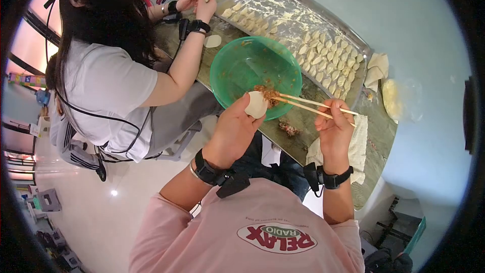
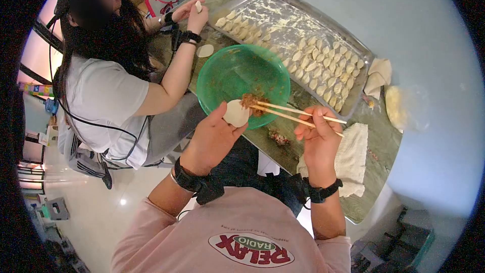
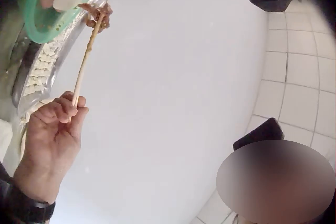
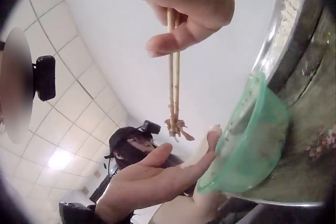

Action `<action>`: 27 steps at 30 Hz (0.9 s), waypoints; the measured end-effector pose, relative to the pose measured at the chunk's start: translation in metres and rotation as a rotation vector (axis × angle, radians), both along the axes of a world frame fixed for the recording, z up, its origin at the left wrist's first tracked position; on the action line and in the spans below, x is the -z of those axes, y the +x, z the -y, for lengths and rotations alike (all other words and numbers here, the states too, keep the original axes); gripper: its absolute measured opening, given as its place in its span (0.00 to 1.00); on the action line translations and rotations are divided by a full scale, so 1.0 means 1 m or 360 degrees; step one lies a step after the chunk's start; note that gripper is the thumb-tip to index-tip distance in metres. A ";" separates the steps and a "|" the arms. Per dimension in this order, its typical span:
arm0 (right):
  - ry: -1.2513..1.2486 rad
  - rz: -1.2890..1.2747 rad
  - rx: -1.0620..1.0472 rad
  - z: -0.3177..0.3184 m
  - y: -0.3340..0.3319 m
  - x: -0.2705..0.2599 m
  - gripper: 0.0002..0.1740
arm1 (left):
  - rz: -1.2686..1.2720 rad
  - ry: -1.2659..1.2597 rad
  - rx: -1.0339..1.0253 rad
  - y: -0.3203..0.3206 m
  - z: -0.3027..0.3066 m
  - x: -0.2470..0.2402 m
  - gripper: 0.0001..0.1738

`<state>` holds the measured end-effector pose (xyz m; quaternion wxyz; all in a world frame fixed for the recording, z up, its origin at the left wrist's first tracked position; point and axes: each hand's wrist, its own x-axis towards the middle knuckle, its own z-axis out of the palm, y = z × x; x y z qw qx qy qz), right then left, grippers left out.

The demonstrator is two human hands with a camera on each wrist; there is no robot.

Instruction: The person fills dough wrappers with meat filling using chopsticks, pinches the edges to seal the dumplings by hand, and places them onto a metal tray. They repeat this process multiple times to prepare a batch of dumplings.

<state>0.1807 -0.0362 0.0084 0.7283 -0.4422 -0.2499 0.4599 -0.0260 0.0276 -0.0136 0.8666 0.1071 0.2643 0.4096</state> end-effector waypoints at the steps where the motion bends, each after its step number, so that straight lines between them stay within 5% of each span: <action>1: 0.0007 -0.0038 -0.0041 0.003 0.002 -0.001 0.11 | 0.0021 -0.0018 0.0007 0.003 0.001 -0.004 0.21; 27: -0.0156 0.0092 -0.0285 0.014 0.021 -0.016 0.12 | 0.0003 0.0120 0.0389 0.011 0.023 -0.010 0.23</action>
